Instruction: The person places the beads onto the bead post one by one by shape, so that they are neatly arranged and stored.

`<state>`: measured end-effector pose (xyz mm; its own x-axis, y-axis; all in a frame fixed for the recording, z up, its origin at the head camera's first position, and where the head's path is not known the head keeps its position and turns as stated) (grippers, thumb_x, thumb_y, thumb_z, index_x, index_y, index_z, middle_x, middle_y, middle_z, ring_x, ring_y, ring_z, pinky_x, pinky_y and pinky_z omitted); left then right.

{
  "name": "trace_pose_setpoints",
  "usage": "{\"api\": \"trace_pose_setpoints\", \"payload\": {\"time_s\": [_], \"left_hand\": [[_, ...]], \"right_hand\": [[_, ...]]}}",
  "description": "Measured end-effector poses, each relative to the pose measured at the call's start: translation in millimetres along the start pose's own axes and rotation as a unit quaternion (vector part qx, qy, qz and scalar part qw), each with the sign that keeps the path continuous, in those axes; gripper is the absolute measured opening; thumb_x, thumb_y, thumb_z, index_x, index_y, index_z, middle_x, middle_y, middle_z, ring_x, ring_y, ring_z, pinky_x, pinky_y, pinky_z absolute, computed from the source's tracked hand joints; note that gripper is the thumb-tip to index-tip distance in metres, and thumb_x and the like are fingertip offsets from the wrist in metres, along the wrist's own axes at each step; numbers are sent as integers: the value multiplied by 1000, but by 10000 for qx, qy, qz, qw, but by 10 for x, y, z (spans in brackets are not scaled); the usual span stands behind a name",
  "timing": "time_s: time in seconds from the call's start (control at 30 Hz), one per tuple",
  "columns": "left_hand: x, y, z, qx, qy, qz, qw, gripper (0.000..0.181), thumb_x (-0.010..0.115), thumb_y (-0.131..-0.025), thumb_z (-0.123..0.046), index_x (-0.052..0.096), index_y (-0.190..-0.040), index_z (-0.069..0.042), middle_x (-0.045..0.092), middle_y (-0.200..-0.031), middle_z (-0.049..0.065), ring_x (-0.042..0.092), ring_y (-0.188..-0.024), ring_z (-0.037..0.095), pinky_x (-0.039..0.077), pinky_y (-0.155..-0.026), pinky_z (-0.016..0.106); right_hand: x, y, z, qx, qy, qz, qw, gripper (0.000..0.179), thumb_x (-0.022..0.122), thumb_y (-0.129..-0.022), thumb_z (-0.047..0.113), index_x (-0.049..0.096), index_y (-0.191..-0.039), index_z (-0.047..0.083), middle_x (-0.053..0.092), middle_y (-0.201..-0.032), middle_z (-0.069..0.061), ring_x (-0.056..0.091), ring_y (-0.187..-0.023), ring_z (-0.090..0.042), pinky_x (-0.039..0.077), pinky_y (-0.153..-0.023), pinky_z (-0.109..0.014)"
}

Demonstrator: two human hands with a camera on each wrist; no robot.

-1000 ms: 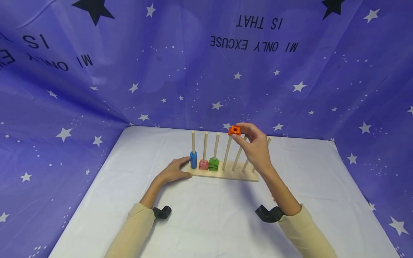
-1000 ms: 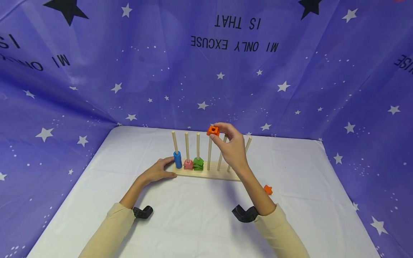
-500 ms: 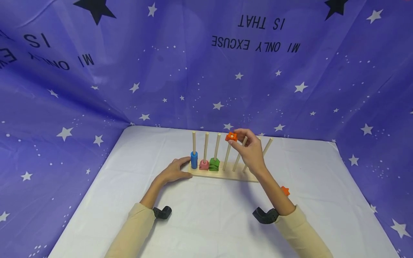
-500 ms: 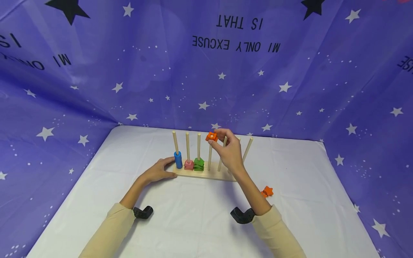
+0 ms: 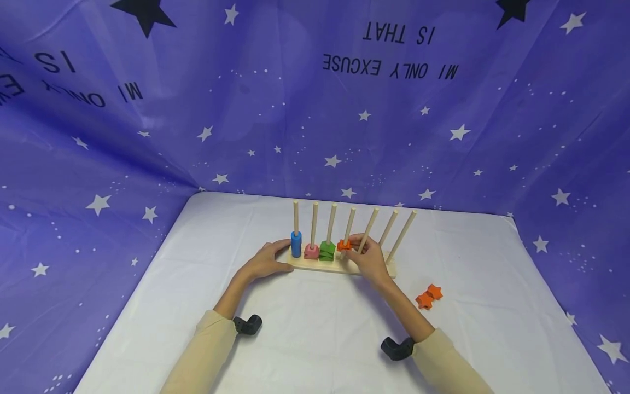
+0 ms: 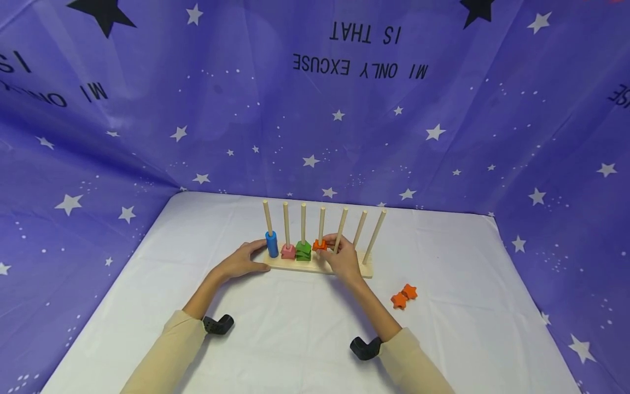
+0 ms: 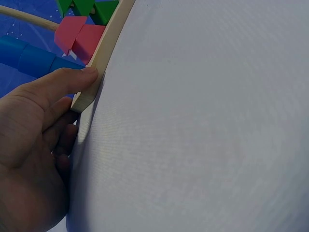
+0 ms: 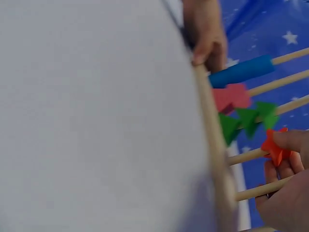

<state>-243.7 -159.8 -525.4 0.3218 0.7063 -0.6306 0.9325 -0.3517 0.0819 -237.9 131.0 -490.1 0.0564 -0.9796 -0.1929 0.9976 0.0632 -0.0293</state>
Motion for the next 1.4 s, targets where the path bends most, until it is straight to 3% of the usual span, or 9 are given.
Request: {"api": "trace_pose_setpoints", "payload": {"time_s": [0.17,0.4,0.6,0.8,0.97,1.1,1.2,1.3,1.4], "left_hand": [[5,-5,2,-15,15,29,10000,78,79,-83,-25,45,-149,-4,46,-150,18,42,-130,37,32,-110,56],[2,3,-9,-24,31,-5,10000,78,80,-82,-25,45,-149,-4,46,-150,18,42,-130,37,31,-111,56],[12,-13,13,-19,37,5,10000,78,80,-82,-26,45,-149,-4,46,-150,17,42,-130,36,31,-111,56],[11,-20,24,-19,-6,2,10000,79,80,-82,-26,45,-149,-4,46,-150,17,42,-130,36,31,-111,56],[9,-11,9,-67,4,22,10000,79,79,-83,-26,44,-149,-3,45,-151,18,41,-131,37,31,-111,56],[2,-7,-7,-94,-12,33,9999,79,79,-83,-25,44,-150,-3,44,-151,18,40,-133,37,30,-112,56],[2,-7,-5,-136,-5,49,9999,79,79,-83,-25,43,-150,-3,43,-152,17,40,-133,37,29,-112,55],[5,-6,2,-145,37,44,9999,79,79,-83,-25,43,-150,-3,44,-151,18,40,-133,37,29,-112,56],[7,-8,3,-165,84,46,9998,80,79,-82,-26,43,-150,-3,44,-151,18,41,-132,36,30,-112,56]], "right_hand": [[52,5,-225,93,500,-19,9987,30,76,-82,-4,66,-109,-1,70,-104,-13,65,-101,-28,53,-86,-33],[59,21,-250,-73,1089,-109,9940,29,78,-81,-2,68,-108,1,71,-104,-12,66,-101,-29,53,-88,-42],[35,42,-248,14,1083,-35,9941,31,77,-83,-1,67,-112,1,70,-109,-13,65,-106,-29,52,-93,-42],[-115,135,-172,-73,844,475,9953,46,73,-88,-1,57,-130,-8,62,-127,-25,57,-122,-38,43,-106,-42],[-425,344,-32,-396,1373,685,9874,43,70,-92,4,58,-131,-11,63,-125,-26,61,-116,-39,48,-100,-46],[-808,487,30,-815,2022,247,9756,30,72,-91,5,68,-119,-5,70,-112,-19,67,-104,-34,52,-94,-47],[-1128,583,14,-1023,2572,-158,9608,27,73,-90,6,69,-115,-3,72,-109,-17,68,-101,-35,52,-91,-50],[-1434,689,-66,-914,2953,-434,9500,28,72,-92,10,68,-116,-4,71,-110,-20,66,-102,-39,51,-90,-54],[-1684,801,-185,-485,3145,-537,9465,34,70,-94,15,65,-120,-6,67,-116,-24,63,-105,-42,51,-90,-55]]}}
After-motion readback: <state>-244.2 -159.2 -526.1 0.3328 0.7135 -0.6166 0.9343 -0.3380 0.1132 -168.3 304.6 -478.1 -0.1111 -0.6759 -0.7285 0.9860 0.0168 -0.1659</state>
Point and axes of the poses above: each hand's wrist, its own y-axis away from the middle knuckle, its own x-axis out of the palm, z = x × y, the point moved 2 cm from there along -y, towards the middle knuckle
